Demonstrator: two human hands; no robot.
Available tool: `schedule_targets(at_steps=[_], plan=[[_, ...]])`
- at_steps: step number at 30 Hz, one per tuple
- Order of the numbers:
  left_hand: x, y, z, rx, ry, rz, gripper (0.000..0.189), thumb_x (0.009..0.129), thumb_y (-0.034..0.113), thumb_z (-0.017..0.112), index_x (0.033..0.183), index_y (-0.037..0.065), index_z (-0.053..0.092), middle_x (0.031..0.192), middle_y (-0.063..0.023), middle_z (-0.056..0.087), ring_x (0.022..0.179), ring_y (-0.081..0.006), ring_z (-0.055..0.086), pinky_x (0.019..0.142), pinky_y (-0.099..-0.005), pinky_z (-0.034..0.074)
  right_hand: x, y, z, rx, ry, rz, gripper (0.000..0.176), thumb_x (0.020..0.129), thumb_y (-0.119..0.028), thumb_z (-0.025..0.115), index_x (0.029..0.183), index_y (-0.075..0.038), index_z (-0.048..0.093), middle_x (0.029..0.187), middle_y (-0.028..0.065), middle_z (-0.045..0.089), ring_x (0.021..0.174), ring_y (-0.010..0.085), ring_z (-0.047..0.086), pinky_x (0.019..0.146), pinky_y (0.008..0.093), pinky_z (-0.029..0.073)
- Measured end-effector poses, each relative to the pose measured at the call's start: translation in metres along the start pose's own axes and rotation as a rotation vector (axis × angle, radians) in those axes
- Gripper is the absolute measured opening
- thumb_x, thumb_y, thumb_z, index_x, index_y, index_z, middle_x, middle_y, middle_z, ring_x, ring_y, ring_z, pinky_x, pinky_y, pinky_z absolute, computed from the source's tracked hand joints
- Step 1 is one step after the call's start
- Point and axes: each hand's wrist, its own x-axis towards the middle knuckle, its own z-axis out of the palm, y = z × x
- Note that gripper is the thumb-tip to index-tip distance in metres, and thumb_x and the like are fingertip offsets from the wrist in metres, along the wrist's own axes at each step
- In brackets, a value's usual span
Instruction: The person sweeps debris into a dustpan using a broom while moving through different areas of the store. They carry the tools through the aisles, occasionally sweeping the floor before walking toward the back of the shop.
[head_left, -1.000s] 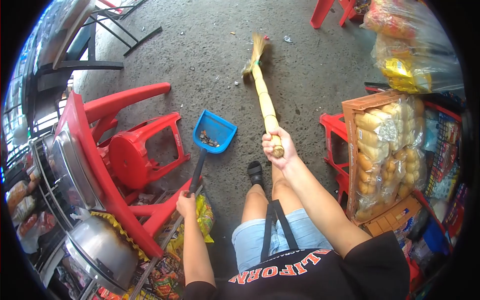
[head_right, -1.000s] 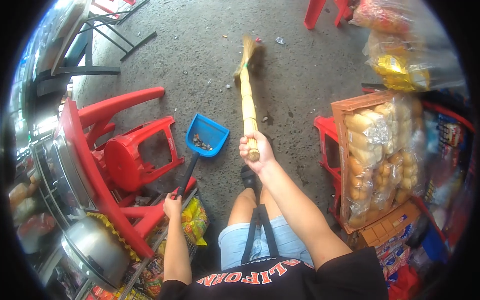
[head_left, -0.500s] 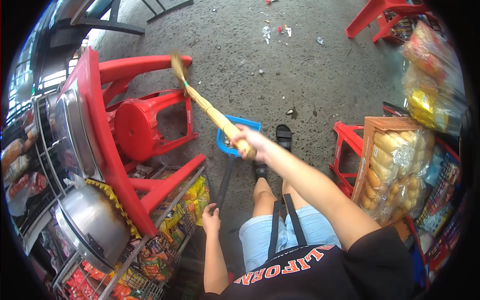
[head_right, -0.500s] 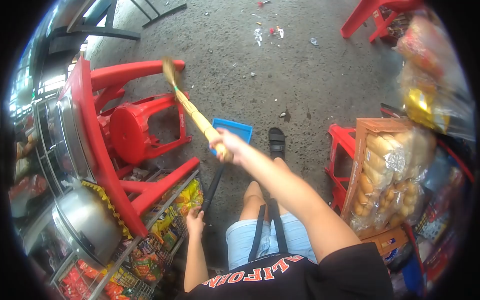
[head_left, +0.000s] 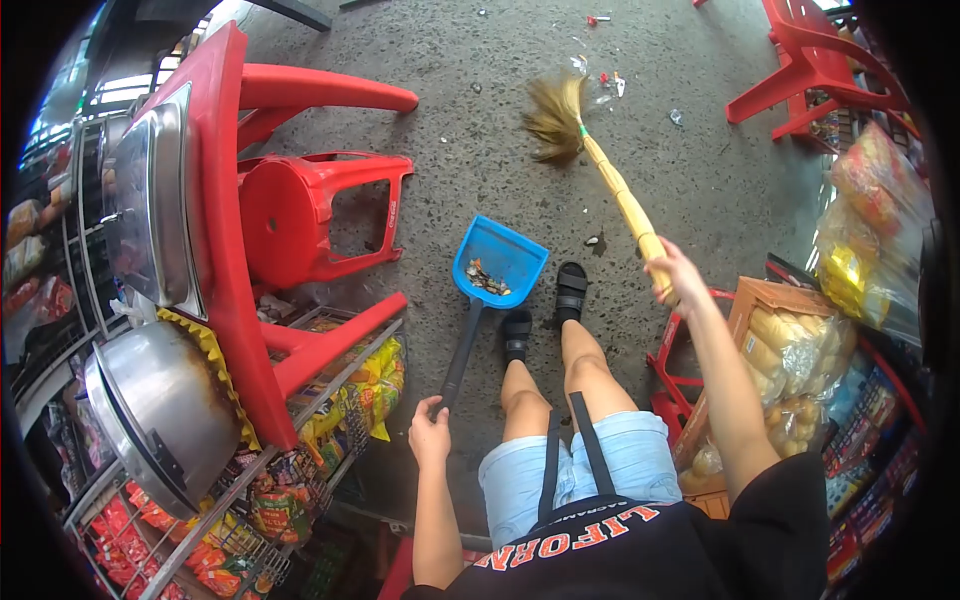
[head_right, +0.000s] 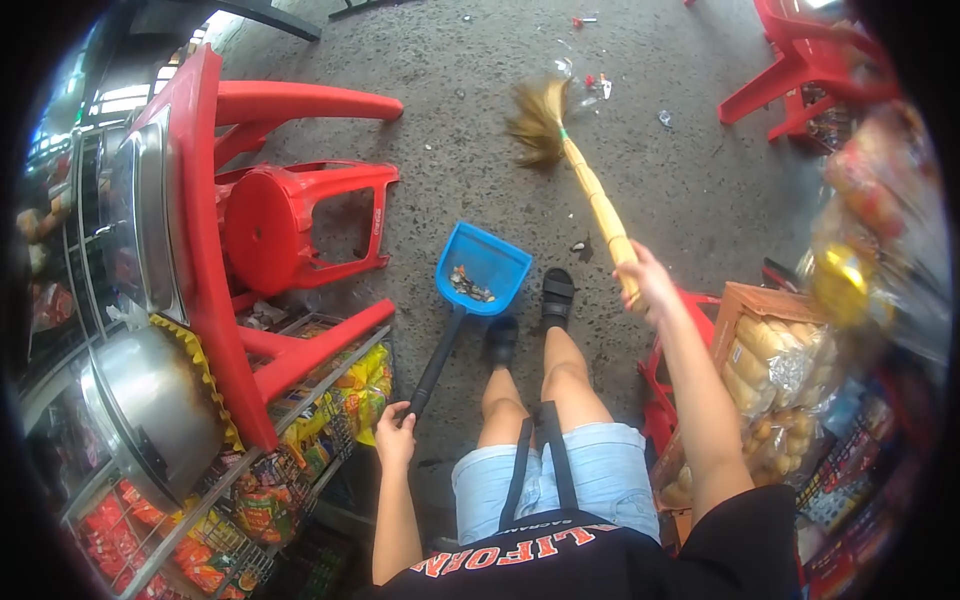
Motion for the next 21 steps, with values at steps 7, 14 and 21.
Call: schedule_targets(at_steps=[7, 14, 21], plan=[[0.005, 0.052, -0.019, -0.382, 0.063, 0.057, 0.027, 0.070, 0.004, 0.051, 0.097, 0.008, 0.046, 0.062, -0.0066, 0.052, 0.037, -0.0085, 0.040, 0.036, -0.0217, 0.032, -0.115, 0.047, -0.049, -0.014, -0.071, 0.085, 0.058, 0.065, 0.000, 0.052, 0.116, -0.013, 0.028, 0.073, 0.0069, 0.045, 0.034, 0.0111, 0.040, 0.026, 0.0221, 0.032], [0.044, 0.124, -0.022, -0.570, 0.040, 0.255, 0.021, 0.074, 0.003, 0.047, 0.095, 0.006, 0.044, 0.063, -0.0039, 0.050, 0.038, -0.0051, 0.036, 0.033, -0.0176, 0.028, -0.234, 0.091, -0.051, 0.512, 0.067, 0.616, 0.024, 0.071, -0.012, 0.047, 0.090, -0.010, 0.034, 0.065, 0.0068, 0.045, 0.043, 0.0133, 0.041, 0.036, 0.0255, 0.037], [0.114, 0.186, -0.038, -0.636, -0.073, 0.363, 0.015, 0.075, 0.007, 0.048, 0.090, 0.006, 0.045, 0.066, -0.0028, 0.050, 0.044, -0.0039, 0.039, 0.034, -0.0153, 0.030, -0.150, 0.155, -0.022, 1.356, 0.094, 0.696, 0.015, 0.068, -0.011, 0.049, 0.072, -0.002, 0.038, 0.058, 0.0049, 0.043, 0.044, 0.0098, 0.042, 0.037, 0.0188, 0.039]])
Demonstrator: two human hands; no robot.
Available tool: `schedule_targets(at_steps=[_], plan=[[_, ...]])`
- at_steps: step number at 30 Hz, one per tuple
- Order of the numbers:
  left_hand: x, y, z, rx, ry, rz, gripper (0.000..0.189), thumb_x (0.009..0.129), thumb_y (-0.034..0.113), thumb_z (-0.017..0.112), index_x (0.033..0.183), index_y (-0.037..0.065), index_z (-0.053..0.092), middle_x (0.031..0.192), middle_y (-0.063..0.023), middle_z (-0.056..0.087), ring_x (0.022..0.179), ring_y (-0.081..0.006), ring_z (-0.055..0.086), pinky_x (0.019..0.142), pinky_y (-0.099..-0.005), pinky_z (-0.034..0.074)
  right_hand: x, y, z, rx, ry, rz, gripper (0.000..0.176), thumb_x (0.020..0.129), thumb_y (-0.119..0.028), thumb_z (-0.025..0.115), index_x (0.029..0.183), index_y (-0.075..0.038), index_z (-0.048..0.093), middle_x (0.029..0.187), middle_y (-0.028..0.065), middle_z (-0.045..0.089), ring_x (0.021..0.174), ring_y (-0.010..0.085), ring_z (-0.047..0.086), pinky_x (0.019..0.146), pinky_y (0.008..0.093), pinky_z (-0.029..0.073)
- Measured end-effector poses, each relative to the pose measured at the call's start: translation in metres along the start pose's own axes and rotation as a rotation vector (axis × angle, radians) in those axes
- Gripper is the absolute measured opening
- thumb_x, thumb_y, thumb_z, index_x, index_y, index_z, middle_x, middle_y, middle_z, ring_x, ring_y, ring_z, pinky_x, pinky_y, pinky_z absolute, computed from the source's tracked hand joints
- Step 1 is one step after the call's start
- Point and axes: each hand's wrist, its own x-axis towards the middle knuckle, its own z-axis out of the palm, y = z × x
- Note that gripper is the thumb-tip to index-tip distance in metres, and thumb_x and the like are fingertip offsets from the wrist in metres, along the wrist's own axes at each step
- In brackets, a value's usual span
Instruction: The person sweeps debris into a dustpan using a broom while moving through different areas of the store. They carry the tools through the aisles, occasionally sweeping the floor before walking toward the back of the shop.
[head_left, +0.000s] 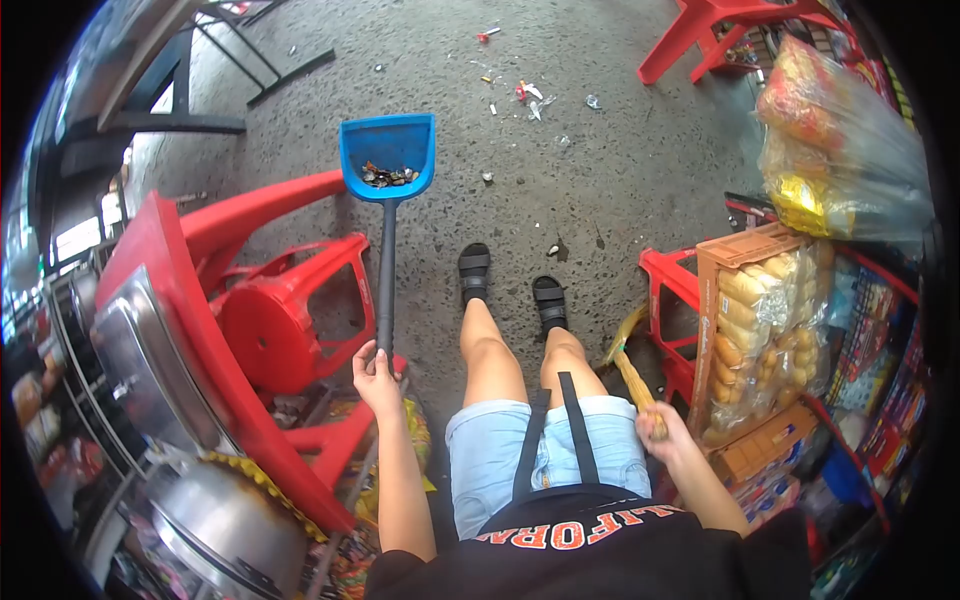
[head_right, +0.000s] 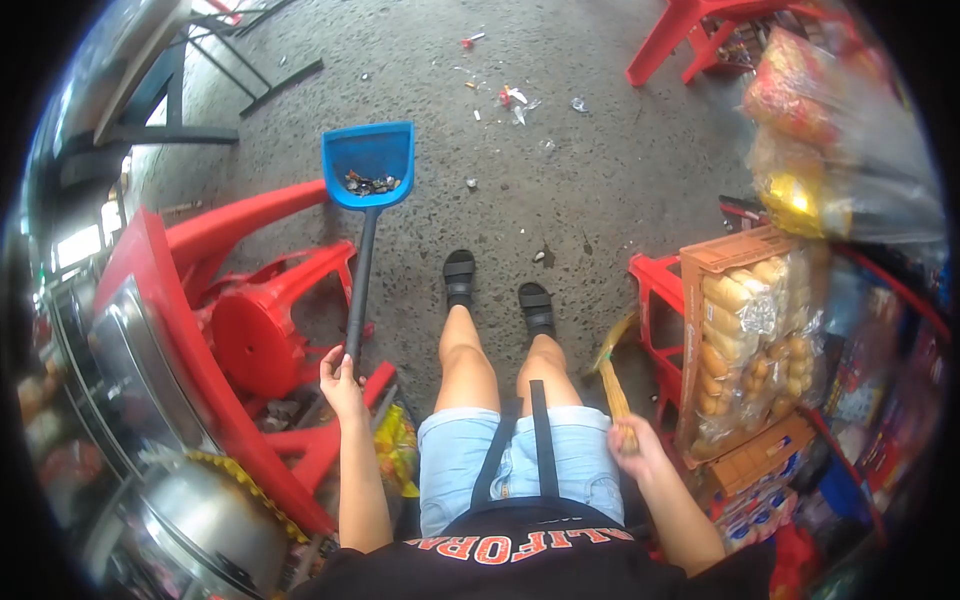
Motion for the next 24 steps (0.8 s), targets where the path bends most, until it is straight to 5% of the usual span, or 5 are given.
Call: schedule_targets(at_steps=[2, 10, 15, 19, 24], plan=[[0.023, 0.020, -0.003, 0.005, -0.010, -0.041, 0.014, 0.075, 0.008, 0.048, 0.089, 0.006, 0.045, 0.067, -0.0023, 0.049, 0.043, -0.0040, 0.039, 0.033, -0.0144, 0.030, 0.059, 0.007, 0.044, 0.053, -0.070, -0.257, 0.009, 0.067, -0.004, 0.047, 0.065, -0.003, 0.038, 0.056, 0.0056, 0.042, 0.043, 0.0110, 0.044, 0.034, 0.0173, 0.039], [0.086, 0.085, -0.007, 0.106, -0.084, -0.012, 0.011, 0.075, 0.009, 0.049, 0.085, 0.007, 0.046, 0.063, -0.0001, 0.047, 0.039, -0.0040, 0.037, 0.032, -0.0133, 0.028, 0.083, 0.065, 0.319, 0.046, -0.688, -0.177, 0.015, 0.067, -0.005, 0.047, 0.076, -0.002, 0.035, 0.059, 0.0047, 0.043, 0.044, 0.0084, 0.040, 0.038, 0.0185, 0.036], [0.097, 0.099, 0.003, 0.110, -0.121, 0.014, 0.010, 0.075, 0.008, 0.048, 0.085, 0.007, 0.046, 0.063, -0.0001, 0.047, 0.039, -0.0039, 0.038, 0.032, -0.0131, 0.028, 0.038, 0.102, 0.286, -0.296, -0.561, -0.574, 0.055, 0.065, -0.002, 0.048, 0.114, -0.013, 0.026, 0.067, 0.0079, 0.044, 0.040, 0.0109, 0.041, 0.032, 0.0215, 0.034], [0.112, 0.103, 0.008, 0.098, -0.113, -0.029, 0.009, 0.075, 0.008, 0.047, 0.084, 0.007, 0.046, 0.064, -0.0006, 0.047, 0.040, -0.0041, 0.038, 0.032, -0.0132, 0.028, 0.021, 0.098, 0.225, -0.525, -0.254, -0.886, 0.063, 0.063, 0.000, 0.048, 0.118, -0.013, 0.021, 0.065, 0.0074, 0.043, 0.035, 0.0112, 0.039, 0.028, 0.0219, 0.033], [0.123, 0.100, 0.014, 0.117, -0.156, -0.027, 0.009, 0.075, 0.009, 0.048, 0.084, 0.007, 0.047, 0.064, -0.0004, 0.046, 0.038, -0.0047, 0.038, 0.031, -0.0135, 0.028, 0.034, 0.032, 0.167, -0.556, 0.105, -0.902, 0.064, 0.063, 0.000, 0.046, 0.117, -0.020, 0.020, 0.063, 0.0061, 0.043, 0.034, 0.0122, 0.041, 0.027, 0.0227, 0.034]])
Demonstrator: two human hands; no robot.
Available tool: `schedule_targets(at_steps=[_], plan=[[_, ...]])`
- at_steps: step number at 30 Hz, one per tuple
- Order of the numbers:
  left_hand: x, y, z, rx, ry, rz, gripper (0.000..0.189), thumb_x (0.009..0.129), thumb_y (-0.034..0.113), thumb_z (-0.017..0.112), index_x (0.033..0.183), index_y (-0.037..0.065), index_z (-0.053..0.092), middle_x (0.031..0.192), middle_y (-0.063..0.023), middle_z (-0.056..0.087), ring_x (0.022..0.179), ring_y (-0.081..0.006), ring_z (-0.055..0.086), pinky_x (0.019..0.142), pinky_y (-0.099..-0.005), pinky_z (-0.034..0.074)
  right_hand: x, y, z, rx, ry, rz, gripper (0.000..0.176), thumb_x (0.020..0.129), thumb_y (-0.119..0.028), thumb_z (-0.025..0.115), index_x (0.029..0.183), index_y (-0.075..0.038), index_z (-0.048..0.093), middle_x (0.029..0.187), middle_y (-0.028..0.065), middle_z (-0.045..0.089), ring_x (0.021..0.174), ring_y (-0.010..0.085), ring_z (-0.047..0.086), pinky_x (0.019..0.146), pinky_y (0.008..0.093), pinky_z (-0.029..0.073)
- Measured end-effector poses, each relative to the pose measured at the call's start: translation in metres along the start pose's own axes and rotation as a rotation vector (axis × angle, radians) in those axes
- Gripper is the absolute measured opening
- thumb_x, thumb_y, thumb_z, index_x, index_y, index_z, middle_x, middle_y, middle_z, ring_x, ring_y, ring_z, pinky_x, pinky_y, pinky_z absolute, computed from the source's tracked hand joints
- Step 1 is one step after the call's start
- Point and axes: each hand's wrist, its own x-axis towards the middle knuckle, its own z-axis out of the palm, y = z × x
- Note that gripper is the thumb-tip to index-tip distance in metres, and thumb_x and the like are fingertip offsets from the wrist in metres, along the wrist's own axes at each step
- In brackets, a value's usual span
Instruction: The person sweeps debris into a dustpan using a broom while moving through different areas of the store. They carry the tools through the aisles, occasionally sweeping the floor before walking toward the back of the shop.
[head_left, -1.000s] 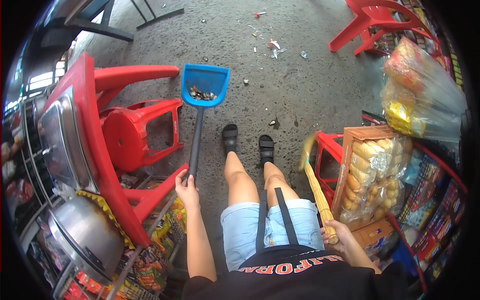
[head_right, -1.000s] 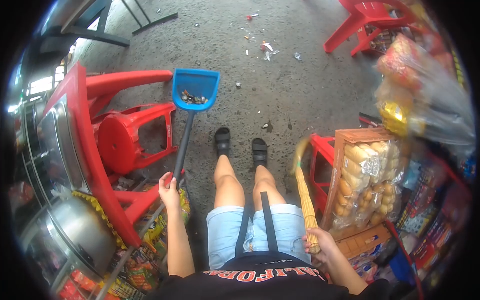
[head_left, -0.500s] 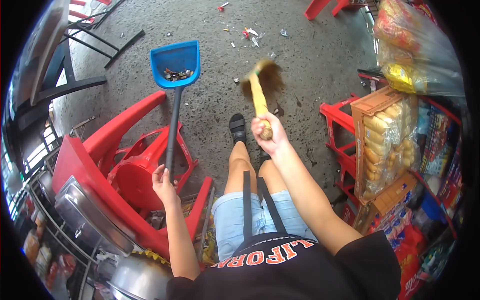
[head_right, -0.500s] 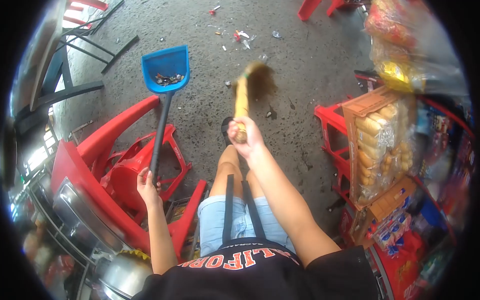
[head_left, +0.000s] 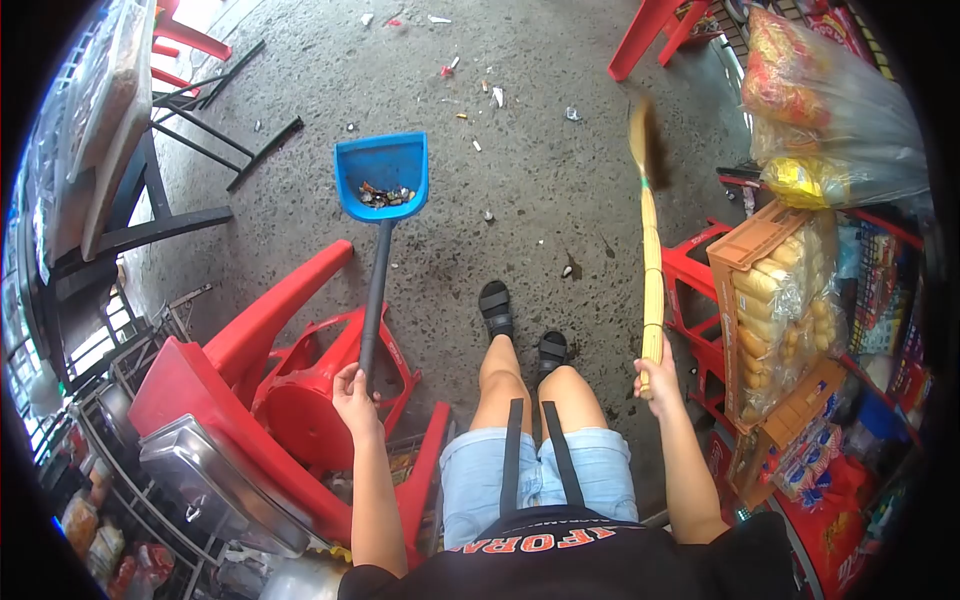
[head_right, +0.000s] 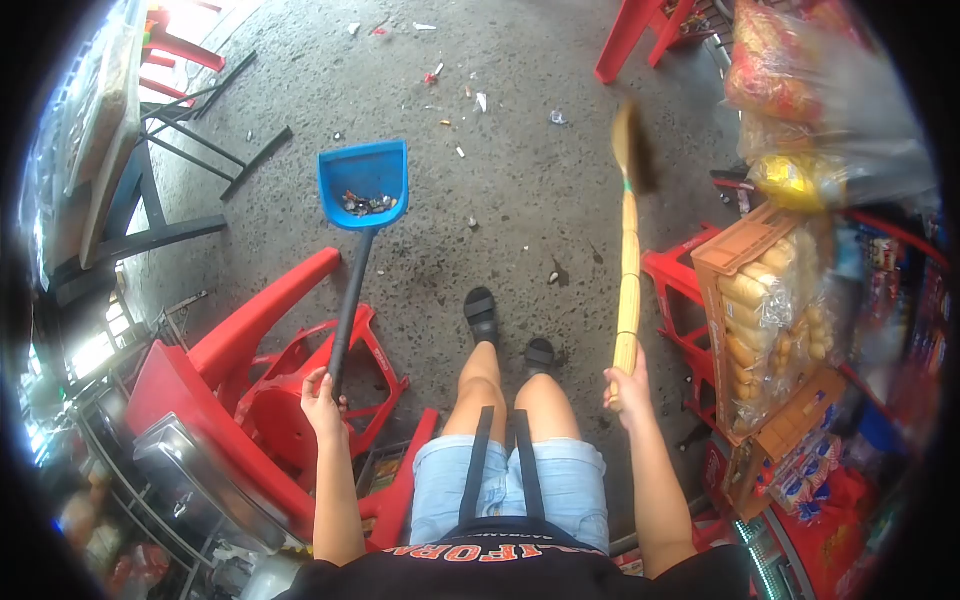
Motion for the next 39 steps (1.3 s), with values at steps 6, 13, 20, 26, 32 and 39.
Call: schedule_targets(at_steps=[6, 13, 20, 26, 32, 39], plan=[[0.003, 0.003, 0.010, -0.009, -0.005, -0.025, 0.010, 0.074, 0.009, 0.050, 0.083, 0.009, 0.048, 0.063, 0.0004, 0.045, 0.036, -0.0054, 0.038, 0.030, -0.0141, 0.028, 0.165, -0.034, 0.010, 0.666, -0.121, 0.301, 0.014, 0.064, -0.002, 0.046, 0.073, -0.007, 0.037, 0.050, 0.0020, 0.041, 0.039, 0.0112, 0.042, 0.034, 0.0222, 0.038], [0.010, 0.026, 0.038, 0.073, -0.023, -0.020, 0.005, 0.075, 0.004, 0.046, 0.080, 0.005, 0.047, 0.058, -0.0002, 0.047, 0.039, -0.0033, 0.037, 0.033, -0.0149, 0.031, 0.147, -0.099, 0.162, 0.307, -0.297, 0.162, 0.034, 0.062, 0.000, 0.047, 0.087, -0.016, 0.029, 0.052, 0.0026, 0.040, 0.040, 0.0111, 0.042, 0.035, 0.0241, 0.038], [0.036, 0.084, 0.096, 0.257, -0.012, -0.035, 0.011, 0.074, 0.007, 0.047, 0.084, 0.005, 0.048, 0.055, -0.0023, 0.049, 0.039, -0.0054, 0.040, 0.032, -0.0188, 0.029, 0.095, -0.196, 0.117, 0.070, -0.479, 0.058, 0.067, 0.064, 0.000, 0.044, 0.122, -0.019, 0.016, 0.060, 0.0063, 0.043, 0.037, 0.0112, 0.039, 0.031, 0.0222, 0.034], [0.041, 0.090, 0.142, 0.330, 0.110, -0.102, 0.014, 0.072, 0.007, 0.049, 0.085, 0.004, 0.048, 0.064, -0.0076, 0.054, 0.040, -0.0095, 0.045, 0.037, -0.0224, 0.036, 0.111, -0.329, 0.153, -0.403, -0.490, -0.210, 0.075, 0.060, 0.003, 0.046, 0.124, -0.020, 0.013, 0.058, 0.0052, 0.043, 0.034, 0.0110, 0.040, 0.028, 0.0229, 0.034], [0.046, 0.105, 0.184, 0.536, 0.200, -0.103, 0.020, 0.067, 0.015, 0.054, 0.084, 0.006, 0.050, 0.065, -0.0128, 0.057, 0.050, -0.0219, 0.054, 0.050, -0.0314, 0.041, 0.188, -0.446, 0.318, -0.660, -0.614, -0.456, 0.063, 0.067, -0.007, 0.050, 0.122, -0.016, 0.019, 0.058, 0.0048, 0.045, 0.039, 0.0117, 0.043, 0.032, 0.0262, 0.036], [0.057, 0.129, 0.212, 0.684, 0.264, -0.163, 0.024, 0.064, 0.023, 0.057, 0.083, 0.008, 0.053, 0.075, -0.0141, 0.057, 0.070, -0.0284, 0.055, 0.064, -0.0342, 0.041, 0.291, -0.453, 0.463, -1.396, -0.209, -0.851, 0.045, 0.069, -0.018, 0.046, 0.112, -0.018, 0.036, 0.092, 0.0099, 0.054, 0.080, 0.0229, 0.054, 0.068, 0.0335, 0.043]])
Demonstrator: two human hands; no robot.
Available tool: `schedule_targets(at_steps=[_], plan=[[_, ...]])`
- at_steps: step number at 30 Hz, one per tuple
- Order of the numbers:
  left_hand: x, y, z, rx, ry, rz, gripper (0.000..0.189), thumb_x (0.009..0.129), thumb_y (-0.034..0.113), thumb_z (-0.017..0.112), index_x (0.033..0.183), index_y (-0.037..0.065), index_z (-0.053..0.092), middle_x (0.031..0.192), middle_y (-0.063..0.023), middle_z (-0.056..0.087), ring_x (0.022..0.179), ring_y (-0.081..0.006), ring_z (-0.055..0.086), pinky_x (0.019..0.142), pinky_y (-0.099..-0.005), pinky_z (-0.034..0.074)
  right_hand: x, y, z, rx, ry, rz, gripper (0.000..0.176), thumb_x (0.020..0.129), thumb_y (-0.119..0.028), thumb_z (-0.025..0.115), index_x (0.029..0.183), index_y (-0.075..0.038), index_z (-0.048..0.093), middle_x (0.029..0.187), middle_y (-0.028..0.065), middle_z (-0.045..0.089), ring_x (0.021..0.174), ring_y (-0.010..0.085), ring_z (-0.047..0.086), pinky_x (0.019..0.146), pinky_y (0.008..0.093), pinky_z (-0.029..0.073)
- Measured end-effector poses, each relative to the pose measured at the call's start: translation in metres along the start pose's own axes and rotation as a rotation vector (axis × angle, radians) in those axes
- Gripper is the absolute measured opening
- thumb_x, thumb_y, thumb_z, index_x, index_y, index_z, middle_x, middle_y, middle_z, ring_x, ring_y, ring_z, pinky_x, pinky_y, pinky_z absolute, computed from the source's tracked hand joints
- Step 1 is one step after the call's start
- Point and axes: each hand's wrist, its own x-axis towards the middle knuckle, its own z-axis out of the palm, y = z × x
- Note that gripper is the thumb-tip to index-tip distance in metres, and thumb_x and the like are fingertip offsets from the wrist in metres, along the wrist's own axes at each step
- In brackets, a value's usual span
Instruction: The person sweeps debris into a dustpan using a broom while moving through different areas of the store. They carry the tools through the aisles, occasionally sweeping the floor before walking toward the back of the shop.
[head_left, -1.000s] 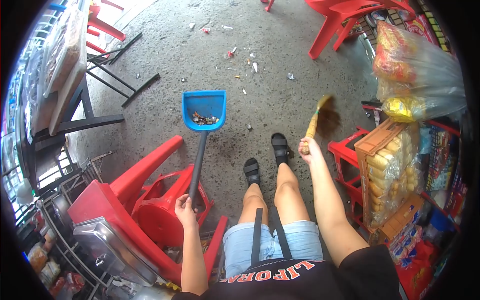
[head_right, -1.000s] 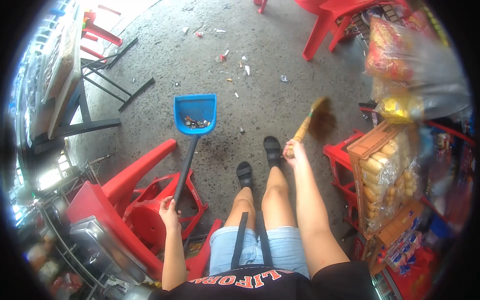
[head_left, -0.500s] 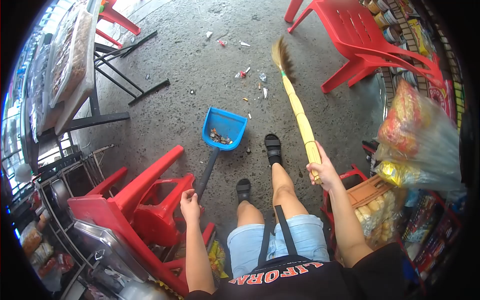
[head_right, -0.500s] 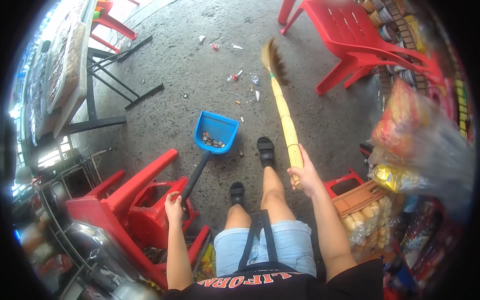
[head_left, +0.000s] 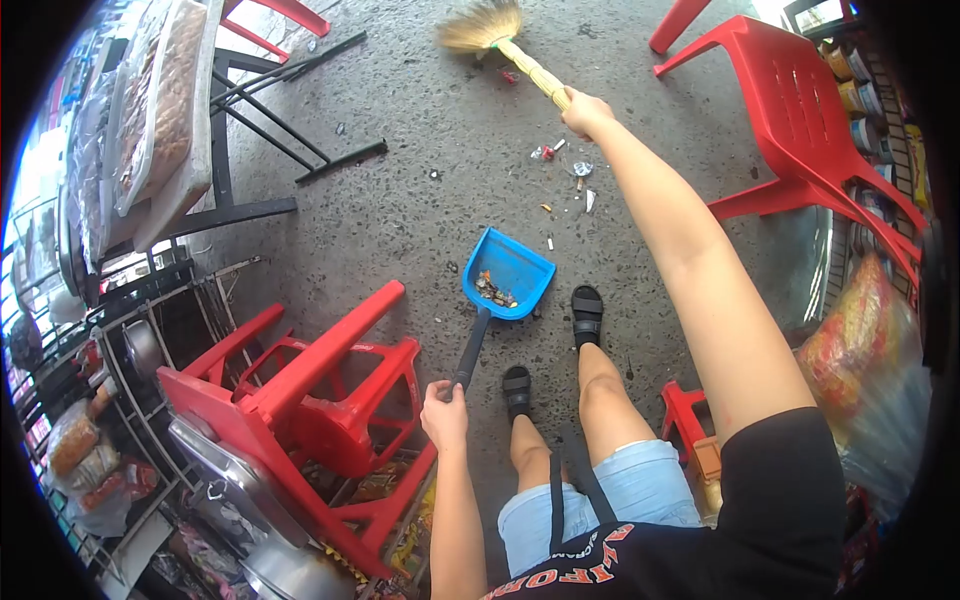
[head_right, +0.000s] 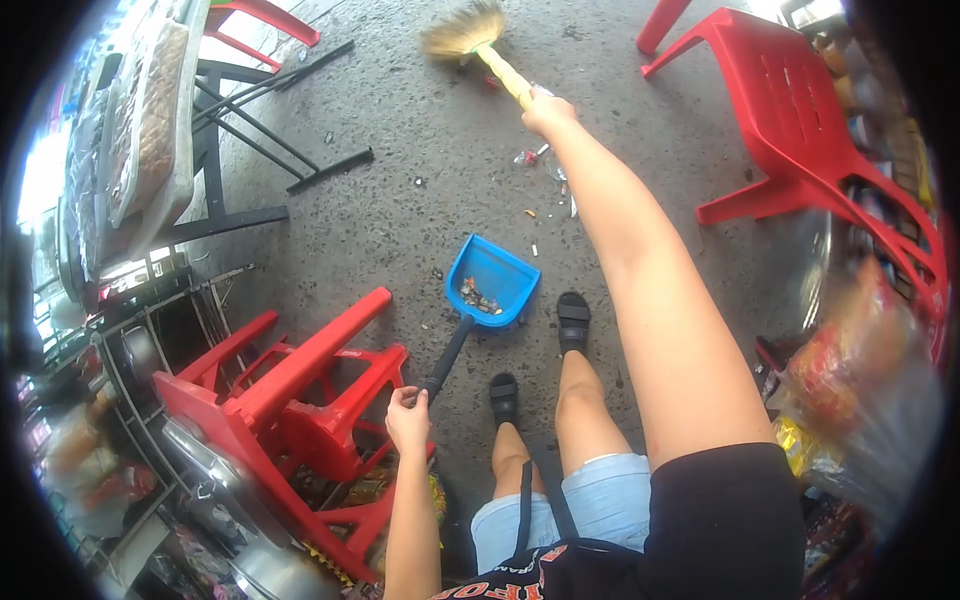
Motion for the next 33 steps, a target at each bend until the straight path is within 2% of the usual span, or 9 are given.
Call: schedule_targets(at_steps=[1, 5, 10, 11, 13, 17, 22, 26, 33], plan=[[0.005, 0.000, -0.001, 0.001, 0.006, -0.007, 0.024, 0.064, 0.023, 0.057, 0.083, 0.008, 0.053, 0.075, -0.0141, 0.057, 0.070, -0.0284, 0.055, 0.064, -0.0342, 0.041, -0.005, 0.003, 0.002, -0.056, -0.052, 0.009, 0.042, 0.069, -0.016, 0.042, 0.110, -0.018, 0.038, 0.096, 0.0123, 0.052, 0.091, 0.0261, 0.049, 0.077, 0.0350, 0.039], [0.008, -0.001, -0.003, 0.021, 0.002, 0.000, 0.024, 0.064, 0.024, 0.057, 0.081, 0.007, 0.054, 0.076, -0.0139, 0.057, 0.071, -0.0286, 0.055, 0.064, -0.0340, 0.041, -0.045, 0.076, 0.015, -0.231, -0.090, -0.059, 0.048, 0.067, -0.015, 0.043, 0.114, -0.020, 0.035, 0.094, 0.0141, 0.052, 0.085, 0.0280, 0.051, 0.073, 0.0358, 0.041], [0.013, 0.008, -0.005, 0.037, 0.043, 0.099, 0.024, 0.064, 0.024, 0.057, 0.081, 0.008, 0.055, 0.078, -0.0145, 0.057, 0.074, -0.0286, 0.054, 0.065, -0.0342, 0.041, -0.179, 0.142, -0.087, -0.077, -0.231, -0.082, 0.052, 0.061, -0.008, 0.054, 0.111, -0.014, 0.040, 0.099, 0.0151, 0.050, 0.091, 0.0277, 0.048, 0.077, 0.0336, 0.037], [0.015, 0.010, -0.007, 0.042, 0.043, 0.089, 0.024, 0.065, 0.025, 0.057, 0.082, 0.008, 0.055, 0.078, -0.0141, 0.057, 0.075, -0.0283, 0.054, 0.065, -0.0345, 0.041, -0.206, 0.147, -0.110, 0.025, -0.241, -0.039, 0.053, 0.060, -0.006, 0.057, 0.110, -0.011, 0.041, 0.091, 0.0126, 0.053, 0.072, 0.0235, 0.055, 0.063, 0.0306, 0.043], [0.021, 0.007, -0.009, -0.033, 0.032, 0.080, 0.024, 0.065, 0.022, 0.057, 0.084, 0.008, 0.053, 0.078, -0.0128, 0.057, 0.074, -0.0258, 0.055, 0.064, -0.0334, 0.041, -0.255, 0.155, -0.138, 0.326, -0.250, 0.215, 0.055, 0.061, -0.002, 0.055, 0.113, -0.014, 0.038, 0.066, 0.0038, 0.050, 0.035, 0.0063, 0.035, 0.030, 0.0198, 0.029], [0.027, 0.006, -0.024, -0.174, 0.013, 0.128, 0.021, 0.065, 0.014, 0.055, 0.084, 0.007, 0.053, 0.077, -0.0105, 0.058, 0.057, -0.0193, 0.055, 0.057, -0.0294, 0.041, -0.298, 0.186, -0.145, 0.597, -0.108, 0.355, 0.059, 0.065, -0.003, 0.052, 0.118, -0.017, 0.031, 0.056, 0.0013, 0.045, 0.032, 0.0057, 0.033, 0.029, 0.0185, 0.026], [0.032, 0.018, -0.037, -0.074, 0.007, 0.258, 0.019, 0.063, 0.010, 0.053, 0.082, 0.008, 0.054, 0.076, -0.0083, 0.058, 0.055, -0.0177, 0.054, 0.054, -0.0281, 0.041, -0.246, 0.190, -0.047, 0.746, 0.024, 0.378, 0.053, 0.067, -0.006, 0.046, 0.117, -0.015, 0.028, 0.055, 0.0016, 0.038, 0.034, 0.0087, 0.034, 0.028, 0.0209, 0.028], [0.034, 0.026, -0.039, -0.027, -0.015, 0.269, 0.019, 0.063, 0.011, 0.053, 0.082, 0.009, 0.054, 0.077, -0.0083, 0.058, 0.059, -0.0191, 0.055, 0.056, -0.0289, 0.041, -0.205, 0.186, 0.024, 0.956, -0.109, 0.529, 0.057, 0.066, -0.006, 0.044, 0.117, -0.019, 0.023, 0.055, 0.0005, 0.038, 0.037, 0.0079, 0.034, 0.030, 0.0210, 0.030], [0.044, 0.020, -0.024, 0.091, 0.063, 0.291, 0.021, 0.062, 0.016, 0.057, 0.082, 0.009, 0.055, 0.079, -0.0072, 0.058, 0.074, -0.0233, 0.055, 0.066, -0.0319, 0.041, -0.329, 0.165, 0.103, 0.706, -0.476, 0.593, 0.062, 0.070, -0.007, 0.045, 0.122, -0.026, 0.015, 0.051, 0.0032, 0.041, 0.035, 0.0103, 0.038, 0.029, 0.0229, 0.032]])
